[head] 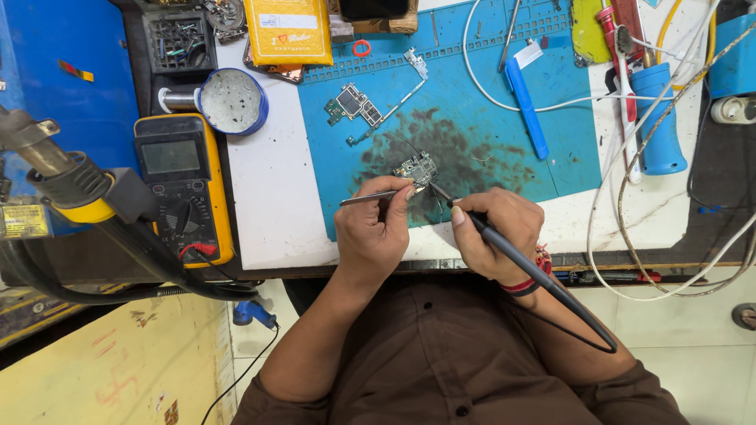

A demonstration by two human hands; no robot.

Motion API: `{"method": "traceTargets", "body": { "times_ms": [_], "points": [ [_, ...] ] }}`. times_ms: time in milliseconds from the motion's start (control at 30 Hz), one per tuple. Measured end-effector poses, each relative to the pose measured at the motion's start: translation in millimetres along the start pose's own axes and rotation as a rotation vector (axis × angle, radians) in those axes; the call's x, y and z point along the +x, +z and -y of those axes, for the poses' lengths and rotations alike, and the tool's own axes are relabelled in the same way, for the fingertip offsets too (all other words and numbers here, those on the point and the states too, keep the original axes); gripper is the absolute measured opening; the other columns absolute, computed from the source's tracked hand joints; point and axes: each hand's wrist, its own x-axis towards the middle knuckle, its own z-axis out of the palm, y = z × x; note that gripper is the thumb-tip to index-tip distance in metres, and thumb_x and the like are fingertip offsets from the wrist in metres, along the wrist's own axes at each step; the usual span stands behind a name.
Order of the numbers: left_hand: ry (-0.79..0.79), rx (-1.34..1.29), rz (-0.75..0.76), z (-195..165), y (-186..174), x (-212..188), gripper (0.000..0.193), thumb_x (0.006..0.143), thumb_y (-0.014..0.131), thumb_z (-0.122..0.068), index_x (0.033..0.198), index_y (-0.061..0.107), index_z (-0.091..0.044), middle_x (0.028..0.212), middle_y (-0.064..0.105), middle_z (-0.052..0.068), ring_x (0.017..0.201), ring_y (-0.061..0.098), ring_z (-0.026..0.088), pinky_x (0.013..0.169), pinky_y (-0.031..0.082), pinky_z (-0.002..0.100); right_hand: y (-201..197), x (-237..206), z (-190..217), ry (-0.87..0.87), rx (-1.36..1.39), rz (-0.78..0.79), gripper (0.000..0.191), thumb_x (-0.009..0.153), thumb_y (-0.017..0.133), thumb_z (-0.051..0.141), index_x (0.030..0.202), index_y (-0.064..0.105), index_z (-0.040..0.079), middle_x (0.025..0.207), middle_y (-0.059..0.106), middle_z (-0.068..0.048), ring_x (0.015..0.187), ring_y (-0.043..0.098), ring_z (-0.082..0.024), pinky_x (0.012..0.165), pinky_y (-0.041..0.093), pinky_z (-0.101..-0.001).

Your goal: The person uses a soldering iron and tweezers to apply solder to multiple points on a small circuit board. They repeatedly heat and reposition components while holding the board steady on a workbench.

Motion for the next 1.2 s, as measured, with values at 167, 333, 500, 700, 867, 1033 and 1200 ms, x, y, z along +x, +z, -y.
{"method": "traceTargets", "body": {
  "times_ms": [167, 333, 500, 700, 867, 1033, 1200],
  "points": [
    [-0.007, -0.007, -0.002, 1, 0, -1, 0.009, 0.099, 0.073, -0.005, 0.107, 0.069, -0.003, 0.086, 0.074, 0.005, 0.065, 0.065, 0.006, 0.056, 0.049, 0.023, -1, 0, 1, 0.016, -0.015, 0.009, 0.007, 0.088, 0.073, 0.004, 0.090, 0.067, 0.002, 0.069, 0.062, -0.009, 0.058, 0.059, -0.021, 0.056, 0.042, -0.0337],
    [0.001, -0.001, -0.004, 1, 0, 0, 0.008, 0.099, 0.073, -0.006, 0.106, 0.069, -0.003, 0.086, 0.074, 0.005, 0.064, 0.064, 0.006, 0.056, 0.049, 0.023, 0, -1, 2, 0.033, -0.030, 0.008, 0.006, 0.088, 0.073, 0.004, 0.091, 0.068, 0.002, 0.070, 0.062, -0.009, 0.058, 0.059, -0.021, 0.056, 0.042, -0.0334],
    [-0.016, -0.019, 0.001, 1, 0, -1, 0.008, 0.099, 0.073, -0.006, 0.106, 0.069, -0.002, 0.082, 0.073, 0.004, 0.063, 0.062, 0.005, 0.055, 0.047, 0.022, -1, -2, 1, 0.045, -0.015, -0.029, 0.006, 0.089, 0.073, 0.004, 0.092, 0.068, 0.002, 0.071, 0.063, -0.009, 0.057, 0.058, -0.020, 0.055, 0.042, -0.0325],
    [-0.079, -0.130, 0.026, 2, -6, 0, 0.007, 0.105, 0.063, -0.010, 0.105, 0.067, -0.004, 0.079, 0.066, 0.004, 0.069, 0.058, 0.013, 0.064, 0.046, 0.028, 2, 4, -1, 0.004, -0.027, -0.019, 0.018, 0.096, 0.071, 0.002, 0.114, 0.068, -0.001, 0.090, 0.073, -0.012, 0.074, 0.072, -0.023, 0.067, 0.054, -0.0326],
    [0.092, 0.011, 0.101, 6, -9, 8, 0.014, 0.103, 0.057, -0.015, 0.094, 0.063, -0.004, 0.080, 0.068, 0.006, 0.082, 0.068, 0.022, 0.111, 0.042, 0.047, 10, 11, 1, -0.001, -0.123, 0.029, 0.021, 0.092, 0.075, 0.002, 0.112, 0.070, 0.003, 0.092, 0.075, -0.014, 0.073, 0.073, -0.027, 0.066, 0.056, -0.0355],
    [0.141, 0.020, 0.078, 5, -6, 6, 0.013, 0.102, 0.065, -0.014, 0.097, 0.065, -0.003, 0.090, 0.072, 0.009, 0.083, 0.072, 0.023, 0.085, 0.054, 0.036, 12, 15, 2, -0.040, -0.174, 0.050, 0.026, 0.088, 0.073, -0.001, 0.113, 0.070, 0.005, 0.095, 0.075, -0.014, 0.074, 0.071, -0.030, 0.067, 0.056, -0.0377],
    [0.022, -0.058, 0.101, 4, -8, -1, 0.011, 0.102, 0.067, -0.012, 0.101, 0.068, -0.001, 0.088, 0.073, 0.008, 0.075, 0.072, 0.017, 0.068, 0.055, 0.028, 12, 12, 2, -0.024, -0.170, 0.078, 0.030, 0.088, 0.071, -0.002, 0.118, 0.068, 0.005, 0.100, 0.074, -0.014, 0.081, 0.072, -0.031, 0.071, 0.056, -0.0380]
  ]
}}
